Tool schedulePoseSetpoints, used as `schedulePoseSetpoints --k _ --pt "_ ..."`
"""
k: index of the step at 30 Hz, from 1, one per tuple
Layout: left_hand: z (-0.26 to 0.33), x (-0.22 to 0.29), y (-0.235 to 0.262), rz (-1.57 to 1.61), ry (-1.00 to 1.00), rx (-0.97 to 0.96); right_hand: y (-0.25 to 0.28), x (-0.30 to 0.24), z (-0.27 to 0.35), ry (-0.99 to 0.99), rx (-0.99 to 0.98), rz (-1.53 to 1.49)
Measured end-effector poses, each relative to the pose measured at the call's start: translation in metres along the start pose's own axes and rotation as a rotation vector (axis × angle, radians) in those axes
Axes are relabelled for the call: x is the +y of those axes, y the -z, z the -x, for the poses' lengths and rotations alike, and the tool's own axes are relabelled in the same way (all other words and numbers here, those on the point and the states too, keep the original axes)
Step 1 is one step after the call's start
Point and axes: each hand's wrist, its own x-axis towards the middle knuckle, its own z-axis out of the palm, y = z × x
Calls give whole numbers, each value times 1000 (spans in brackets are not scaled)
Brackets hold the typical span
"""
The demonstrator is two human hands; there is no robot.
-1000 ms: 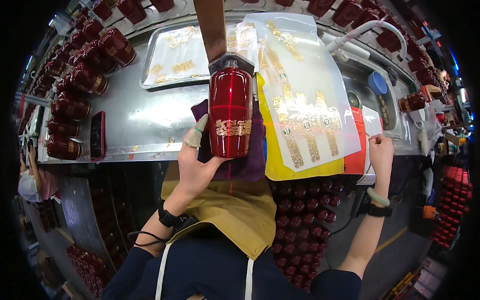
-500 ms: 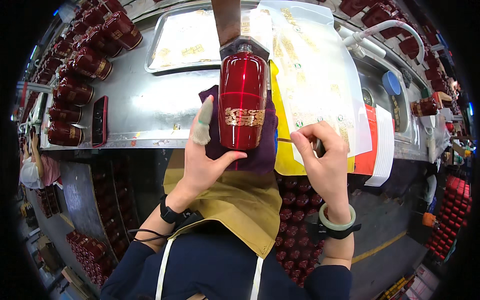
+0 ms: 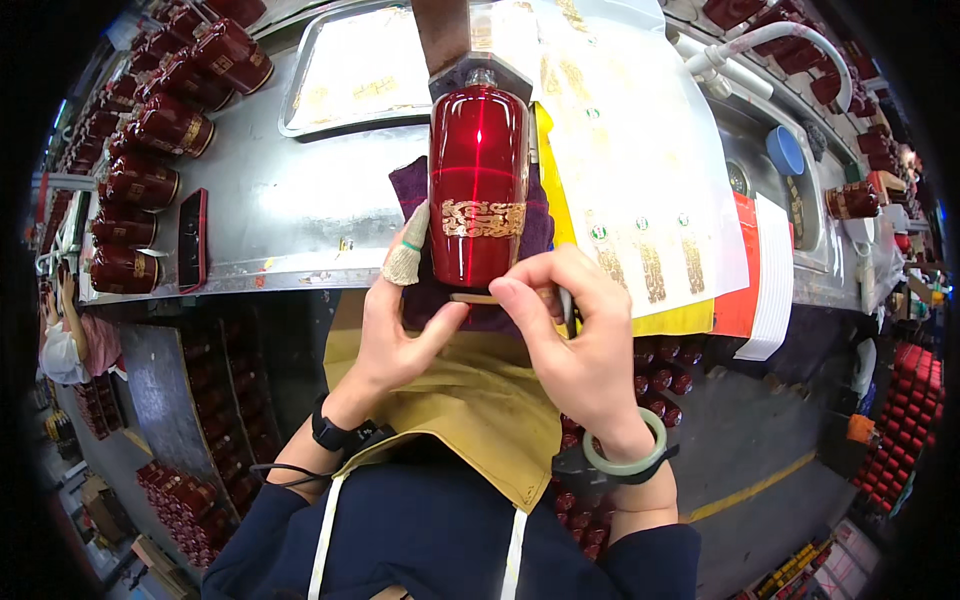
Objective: Applying decorative labels and stickers to glass liquor bottles on a production line.
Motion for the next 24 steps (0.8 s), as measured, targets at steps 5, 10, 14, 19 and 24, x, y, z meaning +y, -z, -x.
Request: schedulePoseSetpoints --k 5,10,14,19,24 --pt "5 -4 -6 378 135 9 -13 26 -1 -39 72 -22" --pt "1 0 -21 286 136 105 -19 39 3 -38 144 -51" --pt "-2 3 -18 327 126 102 -20 45 4 63 188 61" --pt "-3 7 -15 391 173 91 -19 43 4 53 159 98" --pt "-3 8 -16 428 176 92 -20 46 5 47 159 97"
